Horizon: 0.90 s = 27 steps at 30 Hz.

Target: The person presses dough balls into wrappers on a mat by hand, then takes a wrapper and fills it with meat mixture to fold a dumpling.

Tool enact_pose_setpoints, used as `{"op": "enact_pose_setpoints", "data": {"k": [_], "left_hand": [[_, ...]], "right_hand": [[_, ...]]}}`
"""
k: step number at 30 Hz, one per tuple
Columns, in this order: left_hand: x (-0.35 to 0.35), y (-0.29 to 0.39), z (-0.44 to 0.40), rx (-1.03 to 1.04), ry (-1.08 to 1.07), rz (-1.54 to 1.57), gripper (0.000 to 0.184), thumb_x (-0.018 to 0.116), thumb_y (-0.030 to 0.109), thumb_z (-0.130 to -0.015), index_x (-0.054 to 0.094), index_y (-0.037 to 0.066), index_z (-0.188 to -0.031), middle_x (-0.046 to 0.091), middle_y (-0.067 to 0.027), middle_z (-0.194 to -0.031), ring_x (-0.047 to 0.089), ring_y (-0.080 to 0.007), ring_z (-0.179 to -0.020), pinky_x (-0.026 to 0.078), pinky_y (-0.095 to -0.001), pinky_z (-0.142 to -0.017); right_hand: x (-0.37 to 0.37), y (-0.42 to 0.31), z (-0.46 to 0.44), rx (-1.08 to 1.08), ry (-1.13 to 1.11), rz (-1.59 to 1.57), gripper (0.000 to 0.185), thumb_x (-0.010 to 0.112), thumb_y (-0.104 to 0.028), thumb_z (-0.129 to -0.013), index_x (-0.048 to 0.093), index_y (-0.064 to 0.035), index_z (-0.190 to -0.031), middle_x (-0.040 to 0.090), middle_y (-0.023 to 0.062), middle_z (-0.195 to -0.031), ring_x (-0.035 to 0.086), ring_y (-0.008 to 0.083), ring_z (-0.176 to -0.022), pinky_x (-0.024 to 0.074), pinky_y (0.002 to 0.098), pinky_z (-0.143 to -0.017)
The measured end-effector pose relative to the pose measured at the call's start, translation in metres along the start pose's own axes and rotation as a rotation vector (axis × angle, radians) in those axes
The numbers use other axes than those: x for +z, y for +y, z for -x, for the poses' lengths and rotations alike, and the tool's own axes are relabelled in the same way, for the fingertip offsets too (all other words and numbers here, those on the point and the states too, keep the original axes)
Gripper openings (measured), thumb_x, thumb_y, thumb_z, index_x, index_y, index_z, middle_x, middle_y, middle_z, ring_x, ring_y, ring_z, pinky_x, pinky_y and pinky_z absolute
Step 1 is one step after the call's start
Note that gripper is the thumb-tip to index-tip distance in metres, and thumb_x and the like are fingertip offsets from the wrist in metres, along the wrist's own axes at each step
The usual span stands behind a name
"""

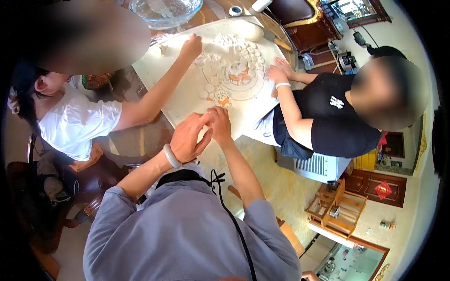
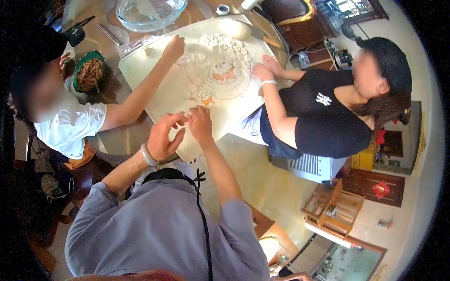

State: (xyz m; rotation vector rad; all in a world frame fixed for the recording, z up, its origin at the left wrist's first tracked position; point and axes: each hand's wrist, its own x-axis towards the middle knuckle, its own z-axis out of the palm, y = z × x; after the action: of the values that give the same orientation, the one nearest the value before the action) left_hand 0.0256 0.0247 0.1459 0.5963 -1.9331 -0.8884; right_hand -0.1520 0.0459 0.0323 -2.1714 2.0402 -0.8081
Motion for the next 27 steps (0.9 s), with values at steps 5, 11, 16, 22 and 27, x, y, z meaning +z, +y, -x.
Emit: {"op": "enact_pose_setpoints", "data": {"k": [5, 11, 16, 22, 27], "left_hand": [[0.017, -0.042, 0.048, -0.204, -0.134, -0.080, 0.047, 0.058, 0.002, -0.076, 0.040, 0.004, -0.119, 0.056, -0.0113, -0.091, 0.057, -0.0271, -0.079, 0.048, -0.0354, -0.067], [0.014, -0.069, 0.067, -0.268, -0.151, -0.327, 0.050, 0.059, 0.005, -0.074, 0.039, 0.001, -0.120, 0.054, -0.0164, -0.102, 0.052, -0.0312, -0.097, 0.043, -0.0407, -0.083], [0.014, -0.074, 0.062, -0.377, -0.167, -0.571, 0.065, 0.060, 0.015, -0.077, 0.028, 0.000, -0.131, 0.030, -0.0247, -0.132, 0.025, -0.0409, -0.125, 0.025, -0.0482, -0.101], [0.022, -0.091, 0.058, -0.480, -0.187, -0.681, 0.070, 0.058, 0.028, -0.080, 0.024, -0.003, -0.134, 0.016, -0.0271, -0.141, 0.010, -0.0414, -0.133, 0.012, -0.0532, -0.105], [0.029, -0.097, 0.057, -0.502, -0.246, -0.716, 0.070, 0.055, 0.031, -0.082, 0.023, -0.003, -0.134, 0.016, -0.0273, -0.141, 0.011, -0.0417, -0.132, 0.010, -0.0529, -0.105]], "right_hand": [[0.009, 0.013, -0.014, 0.056, -0.027, 0.040, 0.014, 0.057, -0.007, -0.076, 0.058, -0.0045, -0.090, 0.054, 0.0110, -0.094, 0.049, 0.0312, -0.092, 0.0427, 0.0405, -0.081], [0.011, 0.045, -0.058, 0.150, 0.114, 0.015, 0.021, 0.058, -0.006, -0.077, 0.056, -0.0023, -0.098, 0.055, 0.0136, -0.098, 0.049, 0.0334, -0.094, 0.0402, 0.0412, -0.082], [0.011, 0.037, -0.065, 0.200, 0.080, -0.028, 0.036, 0.059, -0.006, -0.077, 0.050, -0.0005, -0.111, 0.049, 0.0189, -0.111, 0.045, 0.0357, -0.104, 0.0363, 0.0434, -0.089], [0.018, 0.022, -0.079, 0.080, 0.077, -0.014, 0.038, 0.058, -0.007, -0.077, 0.049, -0.0004, -0.113, 0.049, 0.0186, -0.115, 0.043, 0.0361, -0.107, 0.0347, 0.0448, -0.091], [0.038, 0.018, -0.111, 0.049, 0.082, -0.049, 0.037, 0.057, -0.007, -0.077, 0.050, -0.0011, -0.113, 0.050, 0.0167, -0.114, 0.044, 0.0345, -0.107, 0.0351, 0.0445, -0.090]]}}
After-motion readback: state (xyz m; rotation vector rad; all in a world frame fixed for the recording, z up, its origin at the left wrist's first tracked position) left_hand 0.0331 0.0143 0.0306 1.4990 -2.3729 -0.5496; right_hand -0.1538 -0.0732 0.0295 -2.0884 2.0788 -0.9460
